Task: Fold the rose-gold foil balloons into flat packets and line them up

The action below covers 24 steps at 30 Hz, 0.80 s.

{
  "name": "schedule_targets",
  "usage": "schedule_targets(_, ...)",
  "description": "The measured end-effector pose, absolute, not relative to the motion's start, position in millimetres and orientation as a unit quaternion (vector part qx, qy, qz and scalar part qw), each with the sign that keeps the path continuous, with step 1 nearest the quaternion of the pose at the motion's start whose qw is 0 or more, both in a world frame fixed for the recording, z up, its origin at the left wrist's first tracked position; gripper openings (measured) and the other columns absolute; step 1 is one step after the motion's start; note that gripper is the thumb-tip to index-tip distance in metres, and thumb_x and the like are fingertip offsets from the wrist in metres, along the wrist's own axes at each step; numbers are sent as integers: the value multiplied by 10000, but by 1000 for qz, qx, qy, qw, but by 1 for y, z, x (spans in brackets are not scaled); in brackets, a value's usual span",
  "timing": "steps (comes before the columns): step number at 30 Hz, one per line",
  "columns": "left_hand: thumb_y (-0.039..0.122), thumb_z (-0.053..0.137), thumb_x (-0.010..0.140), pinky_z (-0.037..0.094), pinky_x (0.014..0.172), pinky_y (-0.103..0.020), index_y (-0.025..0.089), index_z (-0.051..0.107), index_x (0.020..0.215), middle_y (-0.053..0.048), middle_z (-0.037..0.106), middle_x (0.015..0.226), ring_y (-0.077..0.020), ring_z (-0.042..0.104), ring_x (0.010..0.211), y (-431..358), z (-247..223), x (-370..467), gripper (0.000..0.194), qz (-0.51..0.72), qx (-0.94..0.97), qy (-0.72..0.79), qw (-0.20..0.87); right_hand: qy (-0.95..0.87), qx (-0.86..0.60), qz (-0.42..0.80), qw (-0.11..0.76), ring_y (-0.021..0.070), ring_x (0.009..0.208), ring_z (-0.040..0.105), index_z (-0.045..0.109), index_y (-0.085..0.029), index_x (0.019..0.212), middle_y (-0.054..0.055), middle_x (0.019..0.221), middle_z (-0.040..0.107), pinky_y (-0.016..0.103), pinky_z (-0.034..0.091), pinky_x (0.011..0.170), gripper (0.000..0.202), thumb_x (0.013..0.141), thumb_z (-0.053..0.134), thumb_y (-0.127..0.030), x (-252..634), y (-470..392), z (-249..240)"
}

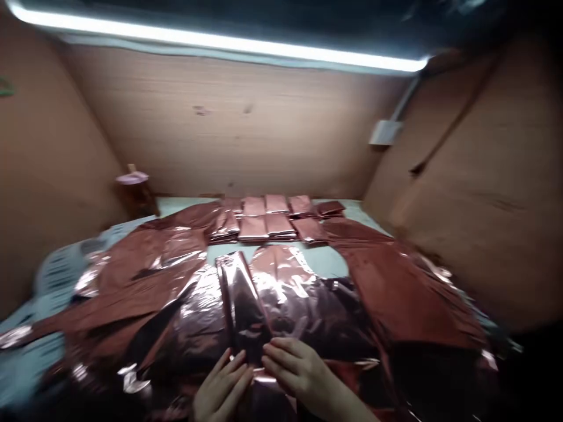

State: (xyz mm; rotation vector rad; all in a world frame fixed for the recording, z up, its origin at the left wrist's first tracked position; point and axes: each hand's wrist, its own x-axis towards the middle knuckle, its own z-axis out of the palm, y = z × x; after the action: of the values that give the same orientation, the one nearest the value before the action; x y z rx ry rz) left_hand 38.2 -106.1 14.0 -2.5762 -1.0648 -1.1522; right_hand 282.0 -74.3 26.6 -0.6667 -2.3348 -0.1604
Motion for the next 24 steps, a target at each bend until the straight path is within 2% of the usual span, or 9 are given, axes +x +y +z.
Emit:
schedule_targets(3, 121, 425, 992, 527, 987, -357, 241, 620, 1224, -5, 762, 1011, -182, 691, 1069, -106, 8, 32, 326, -401, -833, -377, 61, -901, -232, -23, 366, 196, 1068, 646, 624, -145, 1209, 88, 1120, 725, 342, 564, 892, 263, 979, 498, -170, 276, -71, 35)
schedule_targets(6, 187, 447, 996, 561, 828, -303, 236, 649, 1062, -9, 751, 906, -168, 716, 891, -108, 13, 41, 218, -454, -750, -481, 17, -849, -302, 120, 417, 165, 787, 653, 662, -173, 988, 63, 865, 718, 267, 544, 677, 239, 1004, 432, -238, 261, -64, 41)
schedule_targets(9, 255, 444, 997, 558, 707, -284, 194, 598, 1156, -47, 727, 874, -180, 703, 783, -99, 22, 56, 229, -466, -632, -618, -34, -761, -461, 209, 405, 142, 604, 603, 600, -189, 773, 20, 672, 631, 232, 456, 549, 328, 1008, 391, -282, 239, -51, 39)
schedule_targets(13, 254, 421, 996, 521, 635, -273, 123, 463, 1350, -36, 710, 753, -202, 704, 680, -73, 28, 69, 380, -375, -592, -711, -65, -716, -606, 103, 331, 166, 504, 586, 531, -204, 699, 9, 566, 594, 253, 345, 477, 316, 978, 405, -282, 215, -36, 27)
schedule_targets(15, 228, 431, 986, 508, 614, -263, 117, 447, 1382, -46, 723, 758, -213, 715, 680, -63, 32, 71, 412, -299, -595, -743, -73, -704, -640, 42, 305, 186, 521, 603, 534, -202, 715, 20, 565, 594, 261, 347, 480, 284, 962, 403, -250, 208, -35, 22)
schedule_targets(18, 189, 446, 972, 534, 667, -266, 170, 459, 1411, -92, 736, 1004, -216, 731, 788, -54, 43, 73, 439, -203, -617, -755, -84, -697, -648, -25, 305, 199, 595, 629, 613, -152, 942, 77, 757, 657, 273, 405, 493, 206, 933, 412, -195, 203, -36, 17)
schedule_targets(20, 172, 454, 964, 553, 670, -284, 250, 474, 1419, -108, 668, 1210, -209, 729, 801, -49, 52, 74, 462, -143, -640, -751, -82, -714, -629, -67, 299, 236, 761, 657, 608, -152, 1154, 145, 1013, 658, 307, 488, 577, 326, 876, 441, -127, 203, -35, 15)
schedule_targets(22, 156, 480, 941, 574, 753, -341, 283, 499, 1409, -126, 559, 1382, -243, 713, 934, -41, 59, 70, 485, -97, -679, -726, -55, -755, -591, -90, 268, 323, 1068, 608, 564, -207, 1302, 172, 1294, 566, 434, 535, 803, 532, 800, 466, -58, 206, -31, 13)
schedule_targets(24, 168, 512, 917, 508, 990, -462, 235, 511, 1406, -128, 429, 1516, -315, 583, 1223, -31, 63, 62, 493, -77, -748, -659, -26, -809, -531, -84, 237, 379, 1329, 418, 484, -220, 1402, 140, 1480, 437, 575, 424, 1023, 687, 749, 450, -10, 213, -23, 11)
